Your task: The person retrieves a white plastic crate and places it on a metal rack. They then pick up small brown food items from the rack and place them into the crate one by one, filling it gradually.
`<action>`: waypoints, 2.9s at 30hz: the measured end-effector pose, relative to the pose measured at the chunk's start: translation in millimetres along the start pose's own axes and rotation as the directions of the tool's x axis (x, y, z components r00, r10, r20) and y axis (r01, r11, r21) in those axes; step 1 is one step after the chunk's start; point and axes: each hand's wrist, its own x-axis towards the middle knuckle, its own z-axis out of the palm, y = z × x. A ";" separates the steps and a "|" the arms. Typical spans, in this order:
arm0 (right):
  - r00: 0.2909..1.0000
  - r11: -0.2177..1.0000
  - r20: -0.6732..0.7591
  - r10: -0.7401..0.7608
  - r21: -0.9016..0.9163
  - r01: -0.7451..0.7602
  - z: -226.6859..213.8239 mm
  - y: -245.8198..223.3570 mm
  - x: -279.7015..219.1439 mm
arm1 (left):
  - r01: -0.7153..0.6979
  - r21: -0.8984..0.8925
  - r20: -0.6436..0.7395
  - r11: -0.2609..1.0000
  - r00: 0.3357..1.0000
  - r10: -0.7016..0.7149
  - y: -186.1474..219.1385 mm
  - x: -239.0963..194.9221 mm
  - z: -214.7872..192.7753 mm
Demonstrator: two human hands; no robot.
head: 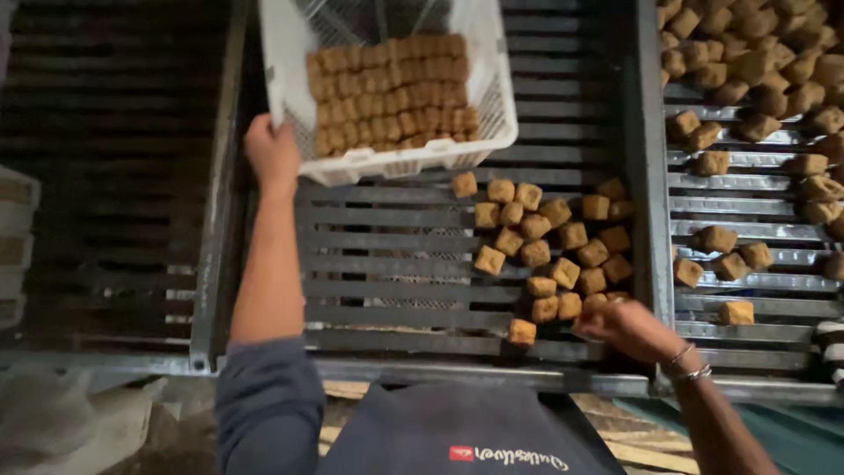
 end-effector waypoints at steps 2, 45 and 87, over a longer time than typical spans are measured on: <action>0.959 0.990 -0.273 -0.075 -0.137 0.038 -28.3 -7.1 3.8 | 0.039 -0.004 0.061 0.999 0.997 -0.039 8.0 -11.6 -27.6; 0.583 0.803 -0.616 -0.530 -0.142 0.579 38.5 -70.1 52.7 | -0.083 0.412 0.142 0.907 0.990 0.026 12.1 -141.6 -250.7; 0.196 0.977 -0.977 -0.079 -0.037 0.210 45.8 -44.5 84.0 | -0.154 0.488 0.099 0.859 0.988 0.121 -20.4 -152.0 -239.1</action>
